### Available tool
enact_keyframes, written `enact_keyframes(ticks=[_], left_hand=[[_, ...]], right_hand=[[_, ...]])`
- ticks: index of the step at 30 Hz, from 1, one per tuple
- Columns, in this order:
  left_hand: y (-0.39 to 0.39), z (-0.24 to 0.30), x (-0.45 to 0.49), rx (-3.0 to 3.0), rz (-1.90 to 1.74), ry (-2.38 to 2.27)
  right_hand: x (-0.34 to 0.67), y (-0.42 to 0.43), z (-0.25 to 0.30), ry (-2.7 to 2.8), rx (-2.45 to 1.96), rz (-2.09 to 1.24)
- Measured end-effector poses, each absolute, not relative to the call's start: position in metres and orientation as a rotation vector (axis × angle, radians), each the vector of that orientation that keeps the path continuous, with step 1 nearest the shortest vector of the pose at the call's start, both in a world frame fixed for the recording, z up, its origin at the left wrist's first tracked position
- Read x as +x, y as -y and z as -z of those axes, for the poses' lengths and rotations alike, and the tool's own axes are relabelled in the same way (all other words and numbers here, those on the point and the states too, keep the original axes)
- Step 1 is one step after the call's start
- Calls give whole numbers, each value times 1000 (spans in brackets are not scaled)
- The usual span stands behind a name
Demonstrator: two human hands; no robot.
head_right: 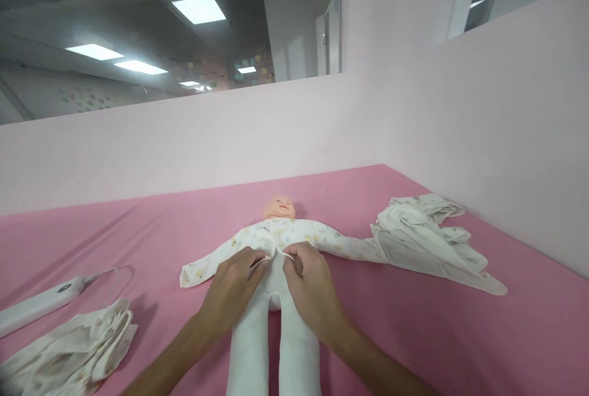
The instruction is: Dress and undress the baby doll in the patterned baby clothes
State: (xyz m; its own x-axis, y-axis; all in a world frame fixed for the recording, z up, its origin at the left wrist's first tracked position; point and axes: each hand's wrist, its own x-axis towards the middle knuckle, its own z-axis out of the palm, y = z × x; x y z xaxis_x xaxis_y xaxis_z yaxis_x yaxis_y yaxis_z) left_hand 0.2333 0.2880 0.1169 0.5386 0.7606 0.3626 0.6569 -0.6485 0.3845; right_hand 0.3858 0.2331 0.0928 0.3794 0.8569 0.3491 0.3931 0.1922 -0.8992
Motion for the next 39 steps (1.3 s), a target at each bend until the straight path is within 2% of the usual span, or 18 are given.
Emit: enact_keyframes(ticks=[21,28,39], left_hand=[[-290,-105,233,2427,-907,-1134],[-291,-87,237,2987,-1435,-872],[-286,-89,241,3162,-1394,-821]], right_hand=[[378,-233,-88,1219,-1497,-548],[374,-231,-92,1133,-1475,-631],[369,-227,-99,1045,-1379,-739]])
